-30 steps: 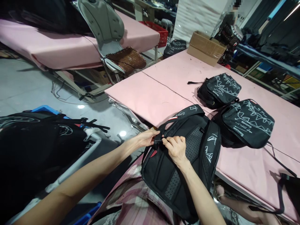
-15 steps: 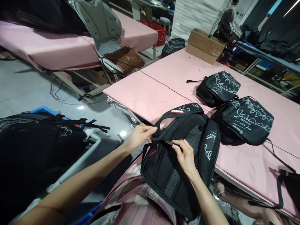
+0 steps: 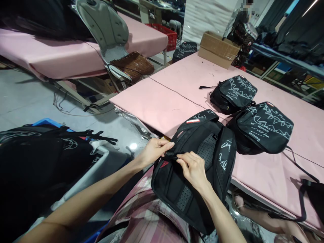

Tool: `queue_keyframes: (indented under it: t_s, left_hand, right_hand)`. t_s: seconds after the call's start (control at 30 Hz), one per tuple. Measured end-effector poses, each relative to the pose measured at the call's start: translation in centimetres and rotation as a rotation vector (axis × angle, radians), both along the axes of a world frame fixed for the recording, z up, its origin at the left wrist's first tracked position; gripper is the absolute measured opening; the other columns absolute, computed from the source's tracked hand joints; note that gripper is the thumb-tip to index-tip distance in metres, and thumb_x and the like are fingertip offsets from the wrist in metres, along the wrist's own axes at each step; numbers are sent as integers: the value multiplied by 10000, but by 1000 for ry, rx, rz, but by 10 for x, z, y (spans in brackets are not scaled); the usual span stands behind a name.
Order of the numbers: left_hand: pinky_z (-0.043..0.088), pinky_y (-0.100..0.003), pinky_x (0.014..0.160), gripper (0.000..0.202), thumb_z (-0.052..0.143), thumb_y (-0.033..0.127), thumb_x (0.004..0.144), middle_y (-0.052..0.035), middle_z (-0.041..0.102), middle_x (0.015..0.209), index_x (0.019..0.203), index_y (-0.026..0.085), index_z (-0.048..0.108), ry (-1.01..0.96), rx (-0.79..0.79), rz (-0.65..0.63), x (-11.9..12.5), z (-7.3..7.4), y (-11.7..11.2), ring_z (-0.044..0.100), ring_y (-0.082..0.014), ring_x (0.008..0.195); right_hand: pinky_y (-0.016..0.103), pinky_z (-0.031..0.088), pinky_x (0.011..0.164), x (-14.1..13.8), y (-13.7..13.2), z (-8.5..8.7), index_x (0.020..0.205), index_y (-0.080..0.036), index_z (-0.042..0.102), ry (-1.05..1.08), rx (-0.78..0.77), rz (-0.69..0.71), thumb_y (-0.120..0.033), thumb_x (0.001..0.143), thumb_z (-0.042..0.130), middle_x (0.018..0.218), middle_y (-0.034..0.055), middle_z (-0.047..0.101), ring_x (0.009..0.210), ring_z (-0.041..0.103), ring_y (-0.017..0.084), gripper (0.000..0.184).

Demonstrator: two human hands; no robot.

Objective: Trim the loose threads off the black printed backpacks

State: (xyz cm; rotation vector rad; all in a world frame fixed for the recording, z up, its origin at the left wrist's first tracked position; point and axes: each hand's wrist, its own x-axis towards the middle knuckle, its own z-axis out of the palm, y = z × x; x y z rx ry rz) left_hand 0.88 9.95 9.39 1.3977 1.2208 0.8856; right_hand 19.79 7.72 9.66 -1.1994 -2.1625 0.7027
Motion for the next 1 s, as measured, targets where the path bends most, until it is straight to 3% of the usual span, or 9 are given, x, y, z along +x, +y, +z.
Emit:
queue_keyframes:
  t_s: [0.1, 0.2, 0.3, 0.37, 0.53, 0.63, 0.77, 0.9, 1.0]
  left_hand:
    - [314, -185, 421, 431, 471, 508, 788, 29, 375, 496, 553, 147, 458, -33, -52, -33, -2, 0, 6, 384, -85, 458]
    - [360, -170, 422, 391, 490, 508, 775, -25, 565, 721, 822, 131, 583, -160, -180, -138, -11, 2, 15, 471, -103, 565]
    - [446, -188, 536, 464, 617, 446, 706, -89, 600, 1005, 1051, 139, 568, -306, -298, -388, -17, 4, 19, 529, -136, 772]
    - [467, -222, 585, 512, 692, 394, 630, -96, 611, 965, 1043, 112, 583, -319, -328, -446, -10, 4, 18, 536, -141, 757]
    - [433, -249, 592, 457, 768, 348, 517, -32, 616, 714, 884, 105, 644, 172, -54, -98, 29, 3, 15, 542, -153, 642]
    - [437, -245, 678, 349, 742, 294, 582, -15, 646, 783, 897, 164, 665, 349, 102, -92, 37, -4, 13, 581, -168, 733]
    - [441, -242, 719, 370, 690, 206, 630, -35, 649, 910, 996, 176, 641, 411, 33, -27, 32, -20, -10, 593, -179, 831]
    - [443, -284, 746, 349, 604, 260, 724, -56, 612, 1005, 1068, 198, 606, 540, -1, 105, 49, -27, -54, 577, -199, 863]
    - [436, -312, 794, 354, 547, 250, 749, -66, 612, 1027, 1096, 195, 596, 579, -31, 209, 57, -21, -77, 570, -216, 894]
  right_hand:
    - [282, 401, 606, -1, 2, -5, 846, -202, 667, 297, -269, -86, -347, 854, 523, 680, 22, 631, 625, 528, 152, 205]
    - [236, 348, 531, 4, 5, -11, 907, -184, 641, 655, -426, -262, -407, 828, 542, 677, 5, 577, 553, 444, 104, 256]
    - [223, 309, 507, 8, 6, -11, 989, -171, 620, 727, -448, -392, -433, 756, 609, 672, -13, 518, 534, 389, 85, 350]
    - [221, 308, 506, 6, 7, -9, 997, -167, 623, 658, -431, -438, -408, 695, 661, 608, -39, 458, 518, 373, 84, 388]
    - [226, 292, 501, -3, 19, -6, 730, -151, 622, 392, -280, -419, -385, 638, 693, 536, -48, 436, 509, 371, 89, 262]
    - [222, 251, 464, 6, 32, -13, 589, -147, 536, 563, -438, -370, -453, 697, 625, 519, -37, 435, 479, 337, 77, 337]
    - [218, 140, 427, 30, 40, -23, 587, -126, 536, 842, -775, -227, -494, 653, 669, 476, -46, 418, 414, 229, 37, 398]
    - [216, 137, 434, 46, 38, -26, 641, -104, 592, 925, -862, -119, -471, 656, 691, 457, -40, 441, 404, 224, 26, 380]
    - [211, 146, 429, 50, 38, -30, 675, -105, 604, 960, -897, -82, -457, 652, 701, 462, -38, 457, 399, 232, 23, 366]
